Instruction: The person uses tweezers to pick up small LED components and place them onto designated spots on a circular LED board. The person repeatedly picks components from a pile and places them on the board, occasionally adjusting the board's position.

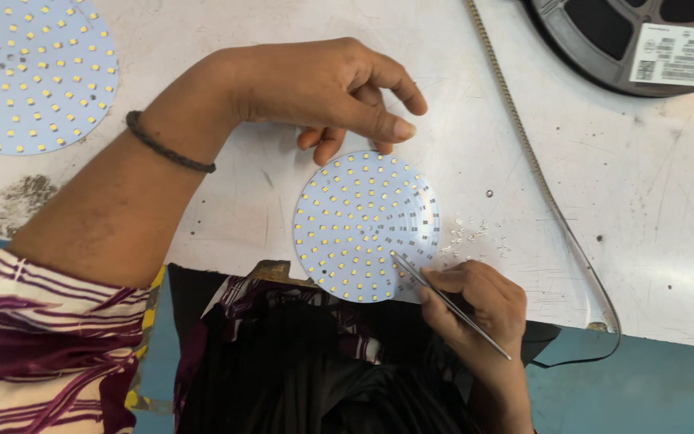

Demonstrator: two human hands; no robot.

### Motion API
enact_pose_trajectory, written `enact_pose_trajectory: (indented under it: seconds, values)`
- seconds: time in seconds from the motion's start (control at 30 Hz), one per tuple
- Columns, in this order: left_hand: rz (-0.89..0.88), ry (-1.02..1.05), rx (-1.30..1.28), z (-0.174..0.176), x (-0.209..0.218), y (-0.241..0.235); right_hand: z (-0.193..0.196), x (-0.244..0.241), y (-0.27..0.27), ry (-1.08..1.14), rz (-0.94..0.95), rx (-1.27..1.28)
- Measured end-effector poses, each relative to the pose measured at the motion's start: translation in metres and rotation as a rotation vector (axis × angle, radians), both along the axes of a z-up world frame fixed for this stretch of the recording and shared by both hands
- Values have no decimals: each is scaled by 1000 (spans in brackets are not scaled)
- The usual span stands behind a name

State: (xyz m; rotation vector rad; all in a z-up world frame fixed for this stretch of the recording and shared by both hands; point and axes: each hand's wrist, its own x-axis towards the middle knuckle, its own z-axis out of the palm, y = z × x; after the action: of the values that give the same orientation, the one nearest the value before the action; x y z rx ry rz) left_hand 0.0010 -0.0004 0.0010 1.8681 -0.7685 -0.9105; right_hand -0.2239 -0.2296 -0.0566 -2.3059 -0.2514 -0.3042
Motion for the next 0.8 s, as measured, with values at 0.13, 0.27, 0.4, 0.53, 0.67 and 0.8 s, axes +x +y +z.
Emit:
enact_pose_trajectory:
  seconds: [0.13, 0.27, 0.4, 0.53, 0.67, 0.8]
  values:
    - [-33, 62, 13, -4, 5, -1, -2, 0, -4, -7, 41, 7]
    - [-95, 0, 16, -13, 14, -1, -6, 0, -9, 20, 59, 96]
    - [54, 8, 334, -23, 17, -3, -11, -4, -14, -1, 64, 210]
    - [35, 126, 220, -38, 25, 4, -15, -6, -10, -11, 66, 242]
    - [65, 157, 98, -40, 24, 13, -10, 0, -5, -71, 70, 268]
    - [120, 155, 67, -37, 24, 23, -1, -17, 1, 40, -85, 436]
